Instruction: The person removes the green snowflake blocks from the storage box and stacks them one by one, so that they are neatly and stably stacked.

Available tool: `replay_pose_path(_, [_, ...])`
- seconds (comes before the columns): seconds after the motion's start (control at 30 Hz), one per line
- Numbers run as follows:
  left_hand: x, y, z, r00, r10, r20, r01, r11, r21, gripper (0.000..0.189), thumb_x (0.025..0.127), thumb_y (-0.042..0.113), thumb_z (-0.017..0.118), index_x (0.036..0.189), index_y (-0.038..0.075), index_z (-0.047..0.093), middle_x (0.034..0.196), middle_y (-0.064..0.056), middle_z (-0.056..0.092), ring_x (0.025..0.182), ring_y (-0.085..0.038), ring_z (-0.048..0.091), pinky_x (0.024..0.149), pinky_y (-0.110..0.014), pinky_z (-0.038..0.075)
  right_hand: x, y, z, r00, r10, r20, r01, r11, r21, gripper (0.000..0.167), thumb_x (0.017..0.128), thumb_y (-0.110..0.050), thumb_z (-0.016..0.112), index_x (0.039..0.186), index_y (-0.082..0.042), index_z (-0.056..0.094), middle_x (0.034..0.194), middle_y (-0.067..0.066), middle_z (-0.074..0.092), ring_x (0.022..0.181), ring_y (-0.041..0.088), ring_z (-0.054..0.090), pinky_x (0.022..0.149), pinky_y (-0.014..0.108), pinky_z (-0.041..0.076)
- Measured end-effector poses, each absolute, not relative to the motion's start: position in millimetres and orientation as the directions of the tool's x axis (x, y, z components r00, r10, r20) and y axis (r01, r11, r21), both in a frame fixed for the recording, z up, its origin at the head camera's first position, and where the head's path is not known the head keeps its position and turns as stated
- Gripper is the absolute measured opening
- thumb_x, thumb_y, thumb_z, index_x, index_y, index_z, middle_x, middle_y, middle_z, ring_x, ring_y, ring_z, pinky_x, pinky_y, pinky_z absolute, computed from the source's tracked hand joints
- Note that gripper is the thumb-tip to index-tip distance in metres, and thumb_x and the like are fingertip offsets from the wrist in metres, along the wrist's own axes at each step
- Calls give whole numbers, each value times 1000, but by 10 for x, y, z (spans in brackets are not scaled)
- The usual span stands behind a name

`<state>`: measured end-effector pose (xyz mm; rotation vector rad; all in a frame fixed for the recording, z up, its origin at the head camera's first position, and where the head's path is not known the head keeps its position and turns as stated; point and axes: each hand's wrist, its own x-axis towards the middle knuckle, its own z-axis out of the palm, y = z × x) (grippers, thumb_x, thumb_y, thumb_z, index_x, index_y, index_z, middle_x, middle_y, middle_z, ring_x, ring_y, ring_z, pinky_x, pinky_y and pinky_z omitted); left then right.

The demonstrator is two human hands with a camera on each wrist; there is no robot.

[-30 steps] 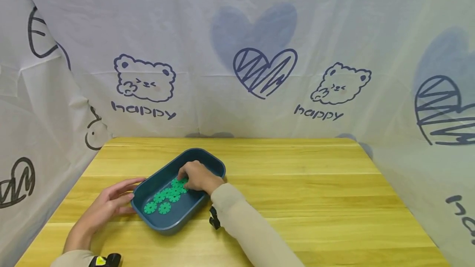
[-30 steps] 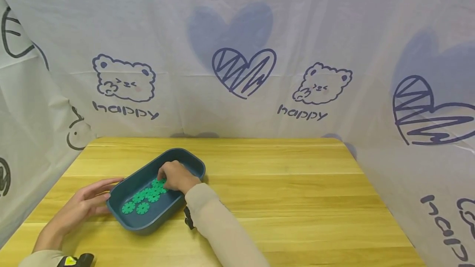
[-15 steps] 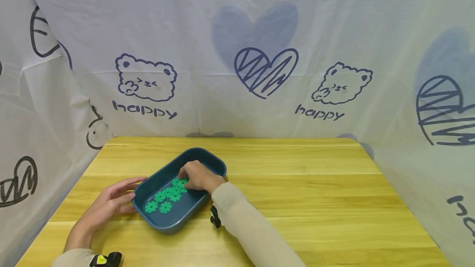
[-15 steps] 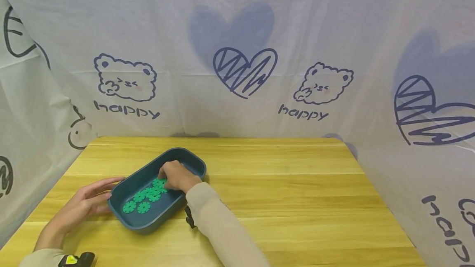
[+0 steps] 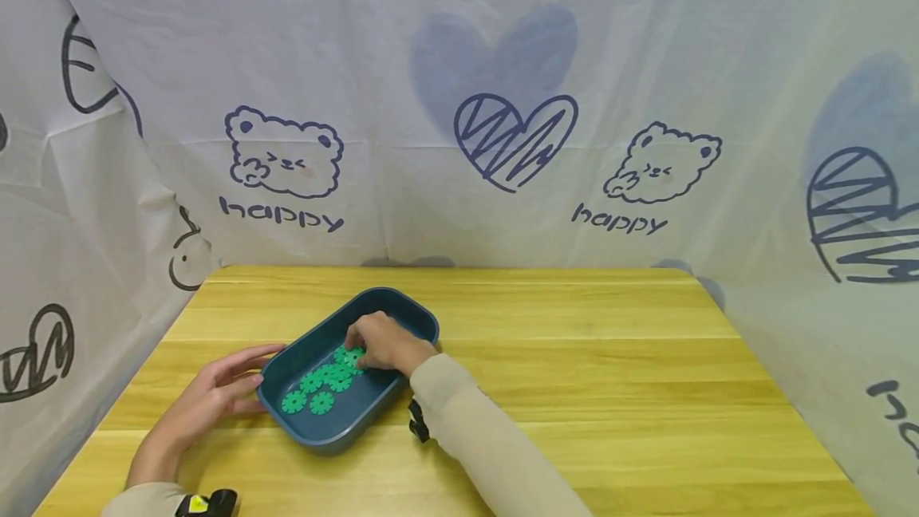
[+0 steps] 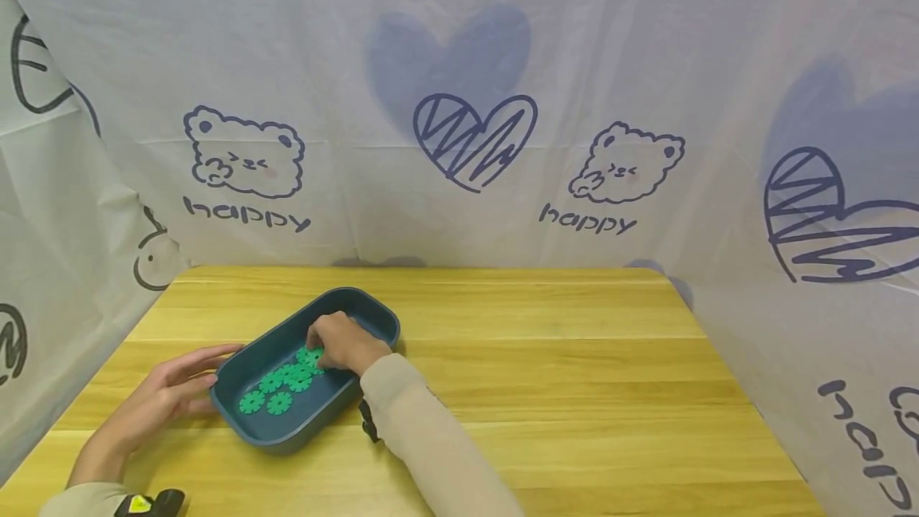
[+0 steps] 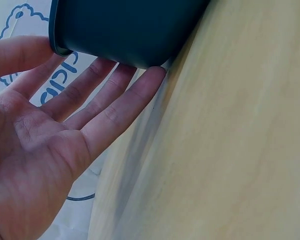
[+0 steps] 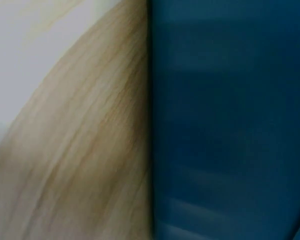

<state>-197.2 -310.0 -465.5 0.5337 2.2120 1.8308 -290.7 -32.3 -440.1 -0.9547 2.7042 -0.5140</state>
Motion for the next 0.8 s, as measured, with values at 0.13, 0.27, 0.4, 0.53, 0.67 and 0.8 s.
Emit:
replay_pose_path(0.13, [-1975,-3103,-4660,-911,407,64,138,156,978,47,108,9,48,155,4,44,130,15,64,112,-6,68,84,-35,64,-2908,-326,-4408,-755,-647,-109,-573,731,-370,28,90,-20,82,117,-15,77,114,0,74,98,8,65,84,18,55])
replay_pose_path(0.27, [-1977,-3101,-4660,-910,409,69,142,153,978,47,108,8,48,155,3,43,130,15,64,112,-5,68,84,-35,64,-2910,-336,-4412,-750,-652,-114,-586,734,-344,27,90,-25,82,115,-14,77,111,-2,74,94,7,63,83,18,54])
replay_pose_path(0.4, [-1972,-3100,-4654,-911,408,66,142,160,977,47,108,8,48,155,3,43,130,15,64,112,-5,68,84,-35,64,-2904,-339,-4410,-747,-657,-99,-598,730,-330,27,89,-25,83,113,-14,78,110,-2,74,93,6,64,82,17,54])
replay_pose_path(0.53, [-1963,-3102,-4650,-916,398,57,138,179,974,47,108,9,48,155,3,43,130,15,64,111,-6,68,84,-34,64,-2892,-319,-4388,-741,-666,-86,-608,720,-335,27,88,-25,83,112,-13,79,109,-2,75,91,5,64,80,16,54])
replay_pose_path(0.67, [-1958,-3100,-4644,-919,390,50,135,194,972,48,109,10,48,155,3,42,130,16,64,111,-5,68,84,-34,64,-2884,-263,-4327,-729,-682,-64,-620,696,-362,27,88,-26,83,111,-12,79,107,-1,76,90,5,66,78,14,54])
replay_pose_path(0.8, [-1958,-3099,-4637,-918,394,51,137,192,972,48,109,10,48,156,4,42,130,16,64,112,-6,68,84,-34,64,-2876,-172,-4236,-712,-701,-34,-634,663,-398,27,89,-25,82,112,-10,79,107,0,77,89,6,66,77,14,53])
